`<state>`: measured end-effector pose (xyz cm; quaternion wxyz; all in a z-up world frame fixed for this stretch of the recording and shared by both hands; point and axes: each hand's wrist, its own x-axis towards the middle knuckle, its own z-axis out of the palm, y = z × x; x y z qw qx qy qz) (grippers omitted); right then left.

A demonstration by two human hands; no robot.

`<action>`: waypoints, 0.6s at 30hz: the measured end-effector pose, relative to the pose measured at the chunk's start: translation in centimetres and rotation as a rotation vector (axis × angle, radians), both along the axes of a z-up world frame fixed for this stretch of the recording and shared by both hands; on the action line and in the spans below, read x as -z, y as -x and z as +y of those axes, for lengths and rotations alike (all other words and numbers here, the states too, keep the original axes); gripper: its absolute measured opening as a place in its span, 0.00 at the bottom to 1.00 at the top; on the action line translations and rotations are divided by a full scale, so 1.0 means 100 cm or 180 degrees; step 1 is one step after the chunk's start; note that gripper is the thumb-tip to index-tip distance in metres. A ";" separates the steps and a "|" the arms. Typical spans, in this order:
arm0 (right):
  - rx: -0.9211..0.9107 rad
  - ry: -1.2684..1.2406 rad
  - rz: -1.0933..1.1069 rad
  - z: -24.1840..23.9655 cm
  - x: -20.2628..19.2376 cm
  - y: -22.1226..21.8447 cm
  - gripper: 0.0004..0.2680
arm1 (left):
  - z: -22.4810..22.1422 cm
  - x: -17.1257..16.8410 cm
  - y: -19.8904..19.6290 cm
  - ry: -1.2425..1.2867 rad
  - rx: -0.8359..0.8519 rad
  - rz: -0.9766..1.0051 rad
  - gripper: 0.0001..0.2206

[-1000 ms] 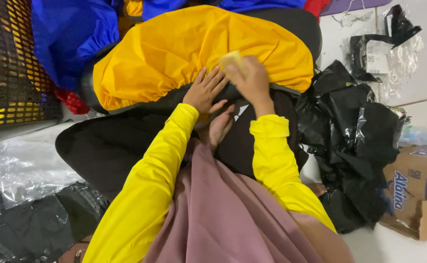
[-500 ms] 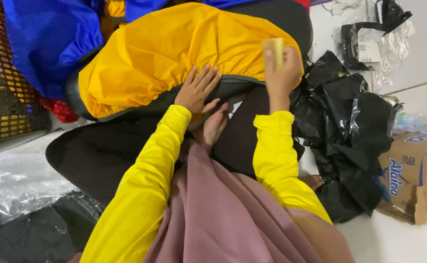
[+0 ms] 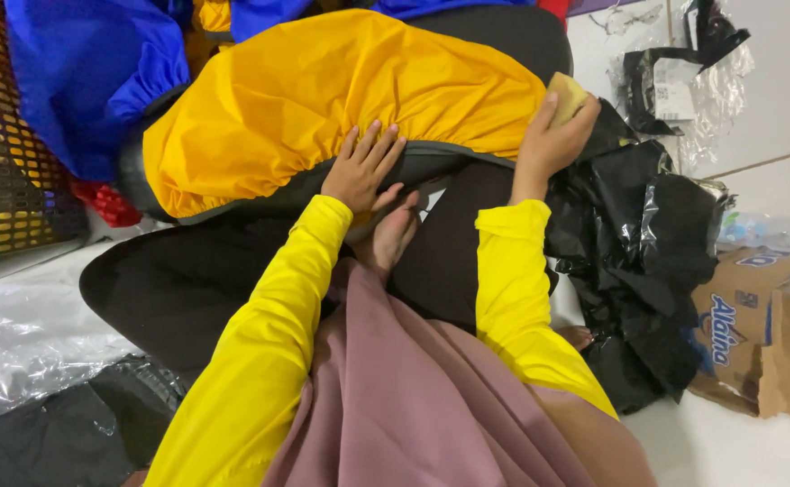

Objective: Cleaning a yellow fabric item with a sponge, folding it, and packing it into a clear plastic bag followed by a black shipping bag.

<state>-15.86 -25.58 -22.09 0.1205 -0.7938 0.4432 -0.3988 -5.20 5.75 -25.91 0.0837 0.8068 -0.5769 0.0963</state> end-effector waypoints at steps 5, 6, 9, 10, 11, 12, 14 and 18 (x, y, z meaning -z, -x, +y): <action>-0.2737 -0.0111 0.0416 0.098 -0.036 -0.044 0.14 | 0.007 -0.013 0.004 0.0300 -0.0215 -0.0319 0.34; -0.2754 -0.0121 0.0404 0.112 -0.032 -0.051 0.14 | 0.007 -0.009 0.004 0.0285 -0.0230 -0.0327 0.34; -0.3519 0.0074 0.1768 0.127 -0.025 -0.070 0.11 | 0.004 -0.002 0.002 0.0808 -0.0292 -0.0402 0.28; -0.3162 0.0047 0.1642 0.116 -0.026 -0.074 0.12 | 0.005 -0.002 0.002 0.0751 -0.0382 -0.0534 0.28; -0.2808 0.0028 0.1525 0.105 -0.027 -0.077 0.13 | 0.004 -0.001 0.003 0.0704 -0.0480 -0.0659 0.30; -0.2815 0.0040 0.1524 0.080 -0.012 -0.074 0.13 | 0.004 -0.004 0.003 0.0712 -0.0489 -0.0665 0.30; -0.0794 -0.0103 0.1204 0.031 0.018 -0.070 0.14 | 0.004 -0.008 0.003 0.0790 -0.0435 -0.0636 0.27; -0.0265 -0.0088 0.0186 0.031 -0.010 -0.052 0.13 | 0.004 0.002 0.002 0.0836 -0.0445 -0.0654 0.28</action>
